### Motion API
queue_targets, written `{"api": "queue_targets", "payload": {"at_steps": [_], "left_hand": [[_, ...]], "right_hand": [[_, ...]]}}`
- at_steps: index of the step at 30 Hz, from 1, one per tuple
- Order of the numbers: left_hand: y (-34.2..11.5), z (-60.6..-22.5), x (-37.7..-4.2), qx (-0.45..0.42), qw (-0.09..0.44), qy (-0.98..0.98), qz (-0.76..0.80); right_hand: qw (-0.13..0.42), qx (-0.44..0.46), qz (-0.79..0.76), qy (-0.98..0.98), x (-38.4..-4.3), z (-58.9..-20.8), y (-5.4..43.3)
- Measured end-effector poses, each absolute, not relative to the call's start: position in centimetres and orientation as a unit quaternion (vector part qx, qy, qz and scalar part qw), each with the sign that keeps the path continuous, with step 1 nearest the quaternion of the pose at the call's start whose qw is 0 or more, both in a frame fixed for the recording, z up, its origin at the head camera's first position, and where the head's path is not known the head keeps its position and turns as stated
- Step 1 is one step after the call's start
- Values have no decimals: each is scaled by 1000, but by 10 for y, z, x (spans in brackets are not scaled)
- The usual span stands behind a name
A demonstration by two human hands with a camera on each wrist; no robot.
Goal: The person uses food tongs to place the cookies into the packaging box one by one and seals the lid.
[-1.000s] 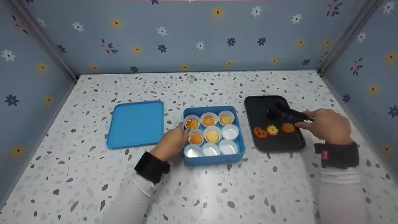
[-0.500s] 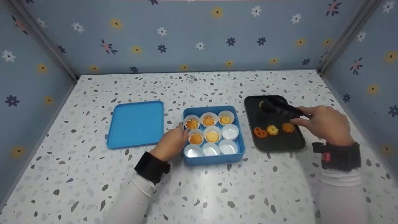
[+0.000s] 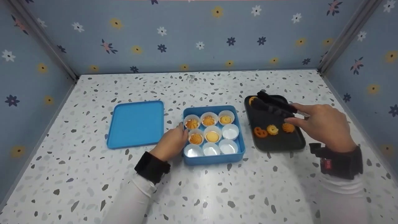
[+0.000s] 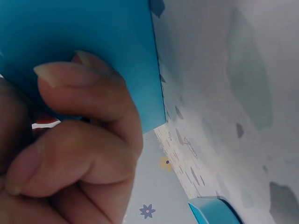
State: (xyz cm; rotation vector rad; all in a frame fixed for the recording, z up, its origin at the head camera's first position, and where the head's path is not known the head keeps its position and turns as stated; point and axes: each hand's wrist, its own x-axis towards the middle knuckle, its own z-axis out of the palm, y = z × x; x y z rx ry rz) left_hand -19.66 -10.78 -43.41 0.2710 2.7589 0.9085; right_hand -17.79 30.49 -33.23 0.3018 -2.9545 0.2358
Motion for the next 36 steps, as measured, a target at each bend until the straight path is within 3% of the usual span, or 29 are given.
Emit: {"api": "queue_targets", "payload": {"at_steps": [7, 15, 36], "left_hand": [[-108, -436, -196, 100, 99, 941, 307], [-108, -435, -197, 91, 114, 939, 313], [-108, -433, -195, 100, 101, 941, 308]], "right_hand": [[98, 147, 78, -981, -172, -331, 283], [62, 189, 74, -977, -171, -344, 244], [78, 194, -20, -978, -150, -348, 211]]}}
